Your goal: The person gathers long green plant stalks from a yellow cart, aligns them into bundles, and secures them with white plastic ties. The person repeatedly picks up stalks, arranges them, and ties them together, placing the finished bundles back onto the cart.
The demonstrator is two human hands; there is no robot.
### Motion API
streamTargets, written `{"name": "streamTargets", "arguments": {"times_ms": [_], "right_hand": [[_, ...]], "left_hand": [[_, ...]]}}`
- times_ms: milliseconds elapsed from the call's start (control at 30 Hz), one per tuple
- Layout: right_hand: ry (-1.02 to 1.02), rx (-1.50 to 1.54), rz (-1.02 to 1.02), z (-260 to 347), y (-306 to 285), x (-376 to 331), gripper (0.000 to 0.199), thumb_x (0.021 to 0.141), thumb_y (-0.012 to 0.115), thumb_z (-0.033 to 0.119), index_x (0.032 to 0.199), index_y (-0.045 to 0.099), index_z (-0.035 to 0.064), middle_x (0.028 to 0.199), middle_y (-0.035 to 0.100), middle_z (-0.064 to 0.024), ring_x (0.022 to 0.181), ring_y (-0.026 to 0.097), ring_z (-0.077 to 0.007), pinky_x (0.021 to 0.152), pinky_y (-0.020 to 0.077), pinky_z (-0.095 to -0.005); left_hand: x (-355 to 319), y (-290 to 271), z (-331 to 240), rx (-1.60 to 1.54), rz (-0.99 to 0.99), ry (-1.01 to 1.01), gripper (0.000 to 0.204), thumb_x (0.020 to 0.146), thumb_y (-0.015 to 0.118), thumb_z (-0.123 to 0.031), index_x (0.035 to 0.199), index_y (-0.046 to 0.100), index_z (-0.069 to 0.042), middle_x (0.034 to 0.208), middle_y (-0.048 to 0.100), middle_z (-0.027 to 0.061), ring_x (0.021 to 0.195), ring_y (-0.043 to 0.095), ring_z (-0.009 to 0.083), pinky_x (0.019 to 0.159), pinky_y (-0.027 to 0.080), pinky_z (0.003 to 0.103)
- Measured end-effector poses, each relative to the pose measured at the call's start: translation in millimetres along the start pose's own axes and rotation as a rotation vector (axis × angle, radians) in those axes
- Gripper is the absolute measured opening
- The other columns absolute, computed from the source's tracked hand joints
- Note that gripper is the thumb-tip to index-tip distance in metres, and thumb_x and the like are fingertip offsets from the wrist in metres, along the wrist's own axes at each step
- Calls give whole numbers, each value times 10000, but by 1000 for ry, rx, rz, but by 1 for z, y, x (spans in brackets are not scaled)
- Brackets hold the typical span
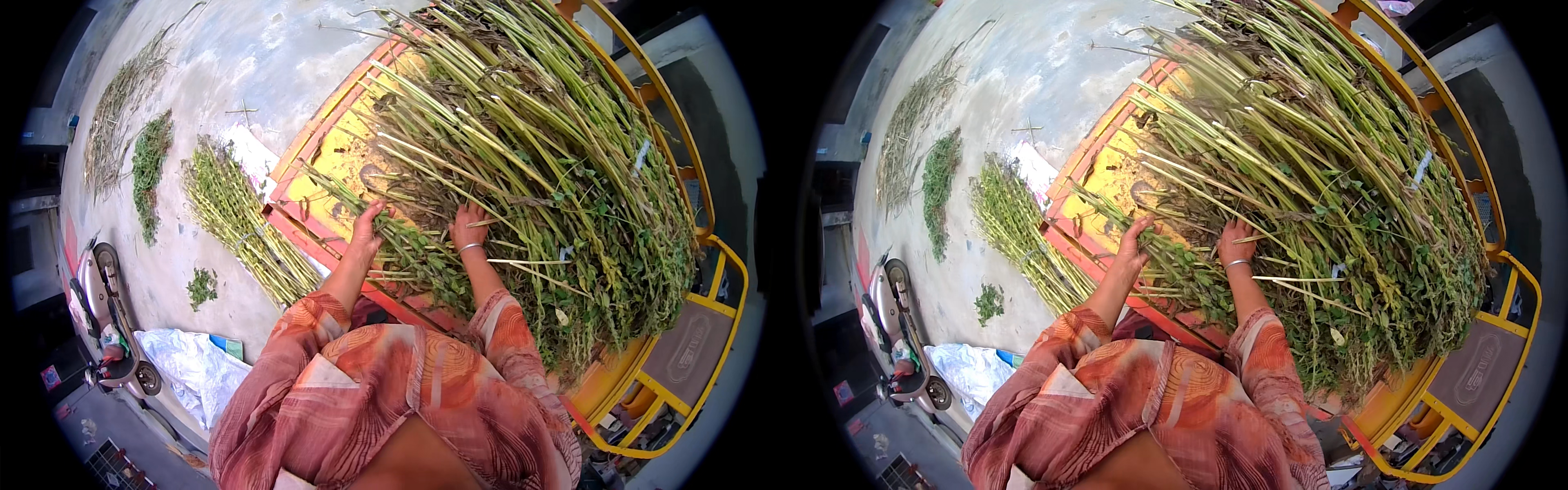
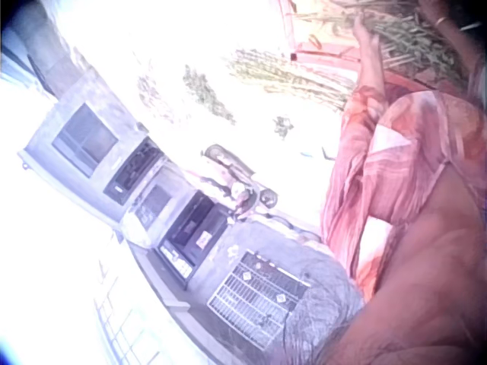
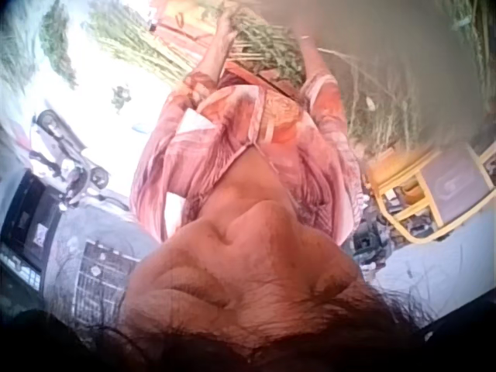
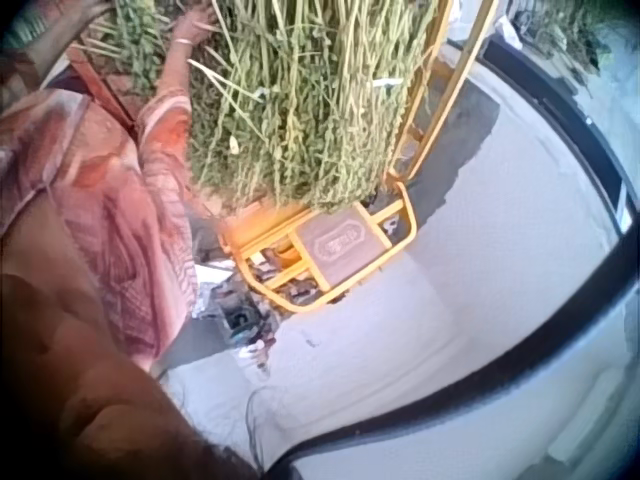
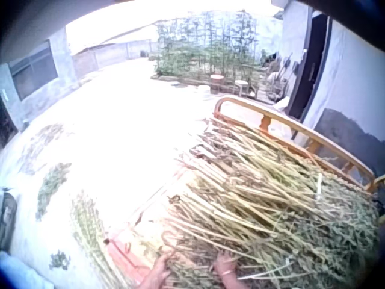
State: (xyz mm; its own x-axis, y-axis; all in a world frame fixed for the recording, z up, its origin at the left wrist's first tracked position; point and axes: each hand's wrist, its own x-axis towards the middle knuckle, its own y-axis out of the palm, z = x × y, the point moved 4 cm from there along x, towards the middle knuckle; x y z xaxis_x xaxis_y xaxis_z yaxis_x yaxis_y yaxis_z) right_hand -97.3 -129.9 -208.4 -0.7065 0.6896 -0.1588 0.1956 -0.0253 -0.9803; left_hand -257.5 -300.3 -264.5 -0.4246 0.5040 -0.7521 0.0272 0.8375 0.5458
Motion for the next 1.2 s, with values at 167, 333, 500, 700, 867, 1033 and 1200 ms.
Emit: {"name": "streamTargets", "arguments": {"times_ms": [167,333,500,700,867,1033,1200], "right_hand": [[4,301,207,8,14,-4,410,811,669,271,1123,558,29,1118,536,-172,1009,541,-324,760,521,-437],[-123,509,301,18,19,-28,336,846,619,323,1026,608,39,1000,595,-136,883,589,-348,746,508,-429],[-258,708,176,27,26,-49,373,885,549,295,1047,600,-37,1059,586,-222,914,586,-372,747,490,-441],[-303,713,485,27,1,-56,332,896,481,200,1100,538,-56,998,595,-257,900,580,-406,781,482,-449],[-352,691,290,20,-36,-78,208,868,512,178,905,544,-25,901,586,-208,835,575,-396,743,471,-474],[-360,779,81,0,-98,-112,172,841,540,153,869,531,-16,846,550,-190,805,568,-394,723,463,-472],[-246,869,-283,-43,-176,-179,588,802,637,337,1225,421,-10,1175,467,-209,1061,500,-366,844,429,-427]], "left_hand": [[17,10,4,-33,68,-27,715,814,634,-128,1396,225,-69,1205,524,76,930,612,267,800,521,491],[19,-4,-8,-58,27,6,189,788,645,-150,930,595,-35,855,628,83,753,625,229,690,552,402],[6,-5,-19,-63,97,10,209,802,653,-175,939,595,-28,868,633,85,770,627,223,707,553,403],[-41,42,-29,40,277,27,359,815,688,-264,1062,601,-17,918,638,83,807,626,210,740,549,375],[-71,61,-34,219,271,149,386,810,658,-199,1129,601,12,1026,650,100,905,612,204,791,524,344],[-124,109,-41,186,525,197,272,791,626,-102,1020,597,42,970,642,117,943,622,228,872,521,384],[-201,173,-42,106,725,226,312,769,647,-185,999,507,-29,889,539,72,875,537,201,847,449,361]]}}
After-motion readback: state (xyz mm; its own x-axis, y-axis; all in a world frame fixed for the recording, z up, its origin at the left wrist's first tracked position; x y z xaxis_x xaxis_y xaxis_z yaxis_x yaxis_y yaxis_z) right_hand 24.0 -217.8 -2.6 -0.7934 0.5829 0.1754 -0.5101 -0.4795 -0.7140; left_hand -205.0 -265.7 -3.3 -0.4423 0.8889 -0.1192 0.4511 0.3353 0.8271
